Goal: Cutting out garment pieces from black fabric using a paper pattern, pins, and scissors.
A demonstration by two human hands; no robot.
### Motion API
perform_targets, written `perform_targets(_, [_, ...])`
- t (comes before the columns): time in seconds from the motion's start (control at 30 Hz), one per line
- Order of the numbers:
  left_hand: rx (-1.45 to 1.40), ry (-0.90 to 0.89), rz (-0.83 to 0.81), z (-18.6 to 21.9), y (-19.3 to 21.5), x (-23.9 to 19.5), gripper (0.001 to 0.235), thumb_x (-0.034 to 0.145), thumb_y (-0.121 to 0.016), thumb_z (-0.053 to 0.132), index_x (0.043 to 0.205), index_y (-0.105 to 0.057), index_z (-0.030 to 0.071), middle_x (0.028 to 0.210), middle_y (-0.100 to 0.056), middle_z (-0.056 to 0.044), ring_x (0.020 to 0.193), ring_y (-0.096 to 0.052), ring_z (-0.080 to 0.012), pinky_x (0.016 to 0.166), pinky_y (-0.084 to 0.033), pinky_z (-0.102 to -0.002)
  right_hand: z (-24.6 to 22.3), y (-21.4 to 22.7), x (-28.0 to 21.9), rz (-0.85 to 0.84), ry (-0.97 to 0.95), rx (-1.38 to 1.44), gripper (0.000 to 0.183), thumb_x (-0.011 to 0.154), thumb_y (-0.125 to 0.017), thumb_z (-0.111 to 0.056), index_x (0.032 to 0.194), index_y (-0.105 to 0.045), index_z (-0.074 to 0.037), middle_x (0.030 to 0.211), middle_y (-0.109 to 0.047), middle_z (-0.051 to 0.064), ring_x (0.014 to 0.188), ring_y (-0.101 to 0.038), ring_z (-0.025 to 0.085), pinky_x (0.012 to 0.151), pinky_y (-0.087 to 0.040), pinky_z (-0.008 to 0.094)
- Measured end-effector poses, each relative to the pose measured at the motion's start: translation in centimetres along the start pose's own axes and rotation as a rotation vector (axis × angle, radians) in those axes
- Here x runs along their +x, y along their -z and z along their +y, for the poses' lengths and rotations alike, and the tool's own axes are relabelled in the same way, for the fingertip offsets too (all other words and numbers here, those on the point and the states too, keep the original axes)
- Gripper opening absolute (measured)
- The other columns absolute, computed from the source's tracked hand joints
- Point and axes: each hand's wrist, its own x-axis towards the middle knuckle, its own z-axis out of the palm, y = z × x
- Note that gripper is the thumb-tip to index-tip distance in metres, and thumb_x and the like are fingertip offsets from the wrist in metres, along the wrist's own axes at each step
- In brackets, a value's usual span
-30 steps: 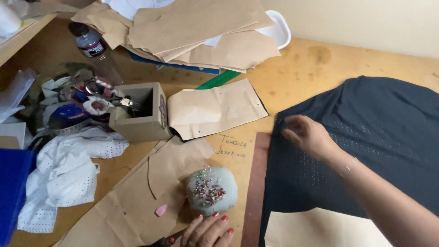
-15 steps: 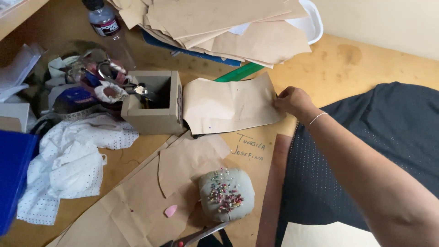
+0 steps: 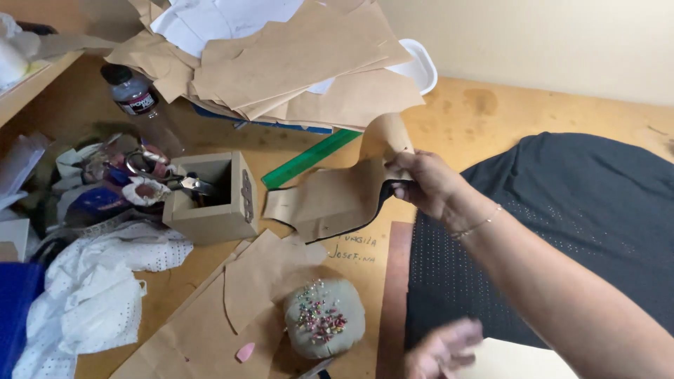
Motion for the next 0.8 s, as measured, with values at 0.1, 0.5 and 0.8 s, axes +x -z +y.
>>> perform_targets(0.1, [-0.625,-0.445,-0.029,3.8,-0.4,3.2,0.097,0.101,-0.033,0.075,0.161,-0.019,0.000,0.165,-0.023,-0.028,0.150,-0.035,-0.0441,0.119,-0.033,-0.054,-3.8,-1.9,-5.9,0.088,0.015,-0.024,0.015,0.085,-0.068,-0.005,0.099,-0.067,-0.008,0.076,-0.061,0.003,0.060,-0.057,0.013,0.047,-0.051,0.023])
perform_targets(0.5, [-0.721,-0.483,0.777,14.9,1.4,6.9,0.044,0.084,-0.065,-0.004,0.125,-0.068,0.011,0.116,-0.073,-0.007,0.112,-0.068,-0.0226,0.098,-0.055,-0.039,-6.8,15.9,-16.5,-0.075,0.428,-0.220,0.050,0.076,-0.074,0.005,0.121,-0.055,-0.005,0.103,-0.067,0.008,0.088,-0.065,0.017,0.077,-0.051,0.028])
perform_targets(0.8, [-0.181,-0.471,0.727,18.3,-1.1,3.8,0.063,0.080,-0.062,-0.006,0.142,-0.058,0.004,0.141,-0.067,-0.014,0.122,-0.064,-0.0268,0.107,-0.048,-0.036,-3.1,18.9,-17.2,0.004,0.278,-0.231,0.106,0.065,-0.057,0.010,0.163,-0.034,-0.019,0.154,-0.048,0.003,0.116,-0.053,0.021,0.085,-0.045,0.032])
